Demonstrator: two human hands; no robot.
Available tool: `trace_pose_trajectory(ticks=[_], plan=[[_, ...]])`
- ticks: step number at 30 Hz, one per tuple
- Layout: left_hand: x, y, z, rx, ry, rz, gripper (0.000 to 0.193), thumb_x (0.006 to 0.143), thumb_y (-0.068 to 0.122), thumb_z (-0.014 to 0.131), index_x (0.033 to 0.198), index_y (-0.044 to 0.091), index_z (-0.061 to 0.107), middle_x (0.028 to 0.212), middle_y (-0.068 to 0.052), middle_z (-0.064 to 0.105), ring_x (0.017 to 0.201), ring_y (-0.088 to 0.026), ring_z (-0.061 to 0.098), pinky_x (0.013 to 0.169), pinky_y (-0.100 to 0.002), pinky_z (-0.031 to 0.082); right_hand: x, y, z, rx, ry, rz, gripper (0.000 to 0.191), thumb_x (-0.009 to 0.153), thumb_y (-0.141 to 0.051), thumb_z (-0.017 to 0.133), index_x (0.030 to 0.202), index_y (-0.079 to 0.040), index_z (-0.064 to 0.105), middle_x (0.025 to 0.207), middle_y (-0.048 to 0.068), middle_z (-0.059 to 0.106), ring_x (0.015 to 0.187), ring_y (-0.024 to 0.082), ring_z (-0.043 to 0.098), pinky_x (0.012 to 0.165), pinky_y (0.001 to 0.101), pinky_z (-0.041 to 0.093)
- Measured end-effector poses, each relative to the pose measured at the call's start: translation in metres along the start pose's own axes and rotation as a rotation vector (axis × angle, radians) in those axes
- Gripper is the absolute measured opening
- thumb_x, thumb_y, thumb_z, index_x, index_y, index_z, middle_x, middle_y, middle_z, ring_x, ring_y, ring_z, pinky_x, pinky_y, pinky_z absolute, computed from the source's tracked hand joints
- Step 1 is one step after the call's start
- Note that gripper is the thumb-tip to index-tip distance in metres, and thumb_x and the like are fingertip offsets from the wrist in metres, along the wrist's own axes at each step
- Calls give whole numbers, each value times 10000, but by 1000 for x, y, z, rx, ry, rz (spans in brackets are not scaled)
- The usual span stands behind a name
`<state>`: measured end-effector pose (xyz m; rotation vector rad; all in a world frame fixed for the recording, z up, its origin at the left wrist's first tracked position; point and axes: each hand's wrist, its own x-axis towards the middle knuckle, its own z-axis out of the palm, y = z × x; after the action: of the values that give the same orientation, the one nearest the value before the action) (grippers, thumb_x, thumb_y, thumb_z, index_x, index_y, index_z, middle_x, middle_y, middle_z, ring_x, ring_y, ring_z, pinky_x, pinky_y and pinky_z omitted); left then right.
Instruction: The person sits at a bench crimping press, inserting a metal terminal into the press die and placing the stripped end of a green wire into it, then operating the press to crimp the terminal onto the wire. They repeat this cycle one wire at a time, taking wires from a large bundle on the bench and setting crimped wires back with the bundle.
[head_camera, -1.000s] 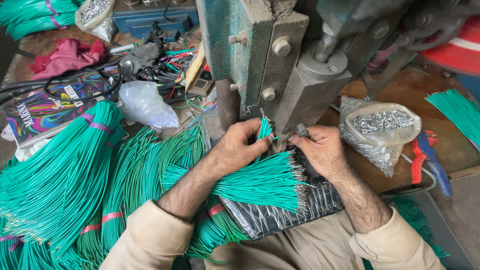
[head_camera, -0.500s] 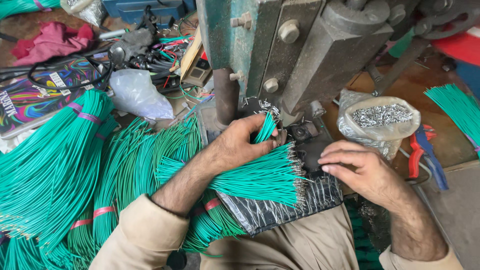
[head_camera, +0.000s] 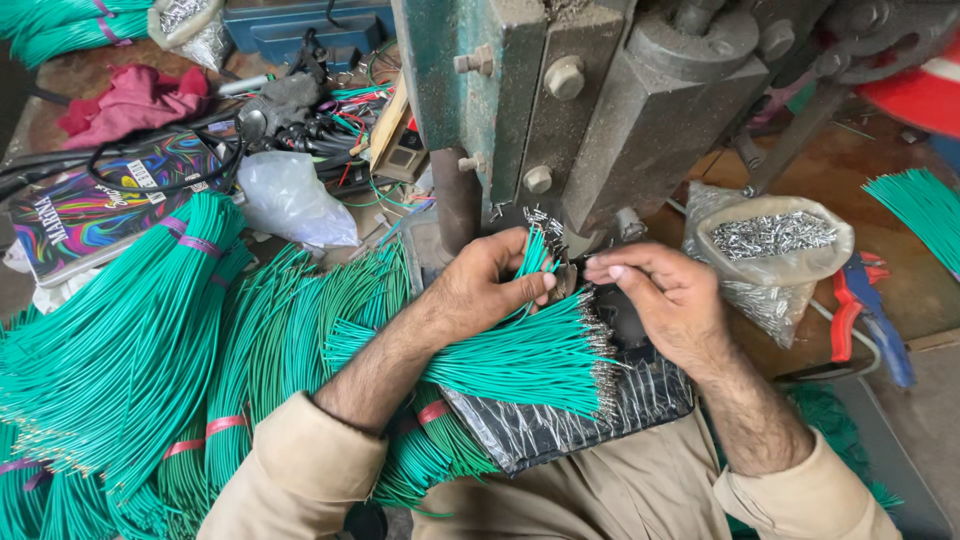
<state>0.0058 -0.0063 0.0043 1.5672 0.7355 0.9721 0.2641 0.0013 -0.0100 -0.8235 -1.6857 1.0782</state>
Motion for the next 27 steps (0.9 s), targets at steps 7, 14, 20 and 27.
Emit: trace_pose_trajectory(ticks=[7,14,20,27], plan=[[-1,4,0,160,60,-31,127,1000,141,644,1016,15,646,803,5,682,750,-53,633,674,-262,544,16,17,11,97,20,73,124,972,-12,684,1077,51,700,1000,105,769,911,129,725,850,268,607],[0,7,0,194,79,-49,156,1005,172,641,1009,18,665,784,4,684,736,-51,630,662,-266,541,16,23,11,-71,36,79,108,937,-40,728,1022,19,761,928,57,786,847,76,707,780,230,584],[-1,3,-1,188,81,-30,157,1003,167,643,1004,10,651,812,6,693,756,-49,624,675,-266,548,18,23,11,-157,63,41,95,922,-39,765,988,26,780,894,73,790,816,95,714,759,236,586],[-5,12,-1,170,76,-31,145,1011,162,652,1020,17,654,855,-7,691,817,-47,611,733,-273,548,6,9,16,101,-22,52,192,958,-11,673,1142,7,722,1078,100,768,960,94,714,853,239,584]])
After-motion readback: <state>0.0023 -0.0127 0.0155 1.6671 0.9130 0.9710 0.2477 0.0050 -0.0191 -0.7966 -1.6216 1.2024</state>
